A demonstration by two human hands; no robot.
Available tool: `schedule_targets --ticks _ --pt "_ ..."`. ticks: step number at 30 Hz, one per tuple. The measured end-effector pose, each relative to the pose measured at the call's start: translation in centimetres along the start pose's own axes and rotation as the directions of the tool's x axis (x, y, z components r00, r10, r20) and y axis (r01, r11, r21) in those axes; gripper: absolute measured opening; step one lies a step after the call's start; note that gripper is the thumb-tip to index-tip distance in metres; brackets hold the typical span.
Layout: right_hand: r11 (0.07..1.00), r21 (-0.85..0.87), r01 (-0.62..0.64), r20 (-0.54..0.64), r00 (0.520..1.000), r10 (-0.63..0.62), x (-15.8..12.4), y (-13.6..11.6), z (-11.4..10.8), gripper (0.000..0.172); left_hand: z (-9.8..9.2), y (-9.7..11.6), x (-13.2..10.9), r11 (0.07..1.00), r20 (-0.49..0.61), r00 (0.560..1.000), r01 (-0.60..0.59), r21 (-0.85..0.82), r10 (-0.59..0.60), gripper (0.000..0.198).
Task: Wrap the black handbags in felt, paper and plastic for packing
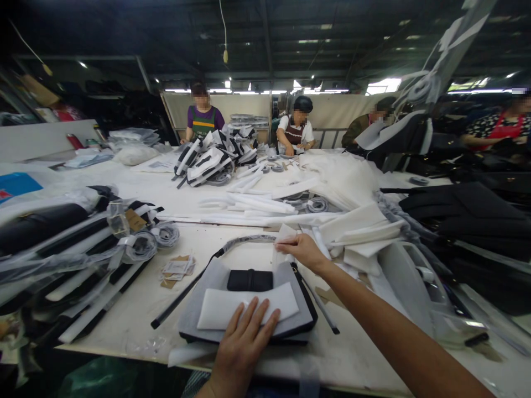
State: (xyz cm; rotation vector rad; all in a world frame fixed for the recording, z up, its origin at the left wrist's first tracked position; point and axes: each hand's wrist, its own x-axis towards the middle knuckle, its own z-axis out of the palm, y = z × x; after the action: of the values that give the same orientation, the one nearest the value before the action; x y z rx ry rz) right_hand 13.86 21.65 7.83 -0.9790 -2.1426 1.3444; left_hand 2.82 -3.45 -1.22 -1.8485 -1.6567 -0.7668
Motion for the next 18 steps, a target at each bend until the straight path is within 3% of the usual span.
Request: schedule_targets --ticks 5,9,13,18 --pt "0.996 -0.009 0.085 -0.045 0.995 -0.085 -3.1 -2.5 -0.2 0.031 -0.1 -0.2 0.5 0.999 0.044 0.999 -0.022 0.027 0.020 0.038" --pt "0.966 -0.147 0.210 0.017 0.977 -0.210 -7.5 -3.6 -0.4 0.027 -0.1 -0.3 0.9 1.000 0.059 0.998 -0.005 0.027 0.003 0.039" --pt "0.854 -0.341 0.393 0.153 0.920 -0.362 -11.1 -1.8 0.2 0.040 0.0 -0.4 1.1 1.000 0.120 0.993 -0.008 0.022 0.005 0.040" --pt "0.701 -0.460 0.545 0.293 0.838 -0.460 -13.5 1.3 1.6 0.065 -0.3 -0.5 1.6 1.000 0.133 0.991 -0.019 0.015 0.017 0.039"
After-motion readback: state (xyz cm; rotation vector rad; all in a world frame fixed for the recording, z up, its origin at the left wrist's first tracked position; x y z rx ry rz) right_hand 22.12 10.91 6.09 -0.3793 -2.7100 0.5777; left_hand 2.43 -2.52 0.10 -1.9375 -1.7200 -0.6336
